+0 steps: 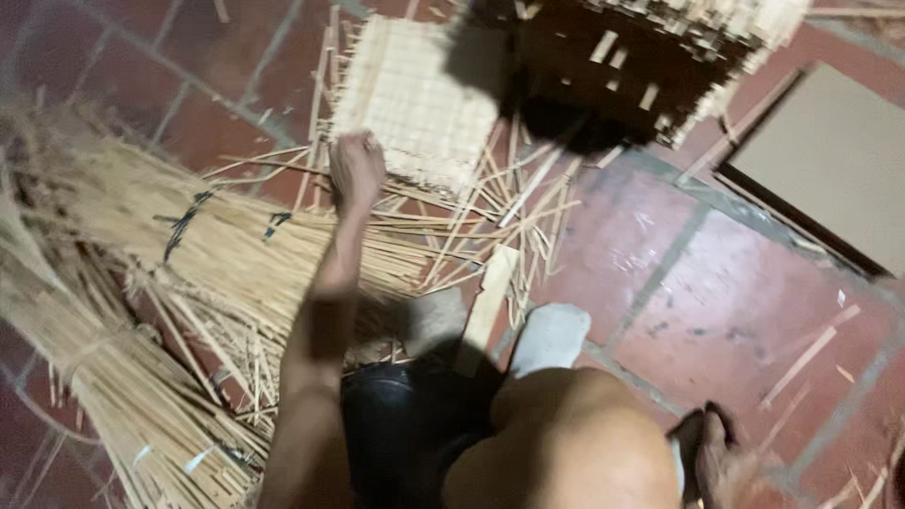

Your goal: The person sits on a tiled floor and assembles small bamboo mats by applying glue to cardboard with a roller, pressing the mat onto the cardboard, and trimming excess bamboo strips with a knife. The person repeats this process for multiple mats.

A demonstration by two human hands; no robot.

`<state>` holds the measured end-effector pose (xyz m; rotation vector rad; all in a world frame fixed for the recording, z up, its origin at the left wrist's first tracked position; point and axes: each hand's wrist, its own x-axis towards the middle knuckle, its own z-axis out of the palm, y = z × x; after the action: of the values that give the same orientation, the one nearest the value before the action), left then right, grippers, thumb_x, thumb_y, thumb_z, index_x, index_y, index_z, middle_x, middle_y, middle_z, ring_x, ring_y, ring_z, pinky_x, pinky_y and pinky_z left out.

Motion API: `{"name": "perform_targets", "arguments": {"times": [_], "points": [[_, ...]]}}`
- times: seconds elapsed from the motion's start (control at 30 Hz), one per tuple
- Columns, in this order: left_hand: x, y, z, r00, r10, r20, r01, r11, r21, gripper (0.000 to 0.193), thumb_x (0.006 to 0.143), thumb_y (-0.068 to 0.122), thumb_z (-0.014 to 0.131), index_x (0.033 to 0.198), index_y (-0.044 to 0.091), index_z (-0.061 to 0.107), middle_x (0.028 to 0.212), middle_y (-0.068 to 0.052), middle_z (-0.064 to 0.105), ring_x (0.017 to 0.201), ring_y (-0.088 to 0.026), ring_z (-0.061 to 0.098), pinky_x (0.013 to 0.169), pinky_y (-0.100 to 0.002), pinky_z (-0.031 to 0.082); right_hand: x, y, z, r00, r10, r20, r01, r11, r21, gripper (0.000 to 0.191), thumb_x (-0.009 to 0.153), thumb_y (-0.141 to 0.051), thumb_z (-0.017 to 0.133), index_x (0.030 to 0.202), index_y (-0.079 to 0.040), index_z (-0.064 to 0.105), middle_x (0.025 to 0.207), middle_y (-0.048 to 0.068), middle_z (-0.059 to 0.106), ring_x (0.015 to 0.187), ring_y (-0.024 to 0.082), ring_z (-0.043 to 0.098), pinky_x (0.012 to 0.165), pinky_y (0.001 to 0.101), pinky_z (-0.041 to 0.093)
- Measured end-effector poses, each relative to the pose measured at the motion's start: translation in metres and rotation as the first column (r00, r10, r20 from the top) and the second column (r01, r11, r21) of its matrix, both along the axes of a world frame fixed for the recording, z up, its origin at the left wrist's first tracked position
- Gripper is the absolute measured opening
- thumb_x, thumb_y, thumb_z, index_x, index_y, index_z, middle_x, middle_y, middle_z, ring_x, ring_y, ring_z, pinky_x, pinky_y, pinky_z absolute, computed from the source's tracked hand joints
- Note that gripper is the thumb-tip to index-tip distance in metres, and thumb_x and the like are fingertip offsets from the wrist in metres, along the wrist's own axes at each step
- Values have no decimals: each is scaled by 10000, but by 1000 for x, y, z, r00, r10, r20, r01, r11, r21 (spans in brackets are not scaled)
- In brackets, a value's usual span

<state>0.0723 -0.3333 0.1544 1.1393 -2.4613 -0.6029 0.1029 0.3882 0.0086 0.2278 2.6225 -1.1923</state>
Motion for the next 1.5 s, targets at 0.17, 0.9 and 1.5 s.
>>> {"name": "perform_targets", "arguments": {"times": [0.17,0.9,1.5], "points": [[-21,-81,35,892,141,429,-104,989,-109,405,986,132,511,1360,65,654,1210,-272,651,1189,-411,578,1088,-602,360,-18,-15,-5,1000,-15,-23,15,999,-32,312,1072,-201,590,1263,13,712,1111,210,735,1051,300,686,977,394,519],[-48,-122,41,976,87,199,-157,917,367,468,809,-9,611,1257,92,702,1339,-178,650,1226,-266,666,1077,-359,489,0,-8,-1,984,55,-168,-79,987,-142,382,1136,-235,545,1305,97,632,969,209,701,944,263,664,975,354,519],[-51,-108,71,981,-46,-188,111,930,351,227,857,124,846,1067,82,774,991,-21,766,854,-96,692,732,-272,562,20,-18,6,959,-260,109,280,829,-484,276,1109,-140,566,1297,43,650,934,93,651,793,191,602,728,336,504]]}}
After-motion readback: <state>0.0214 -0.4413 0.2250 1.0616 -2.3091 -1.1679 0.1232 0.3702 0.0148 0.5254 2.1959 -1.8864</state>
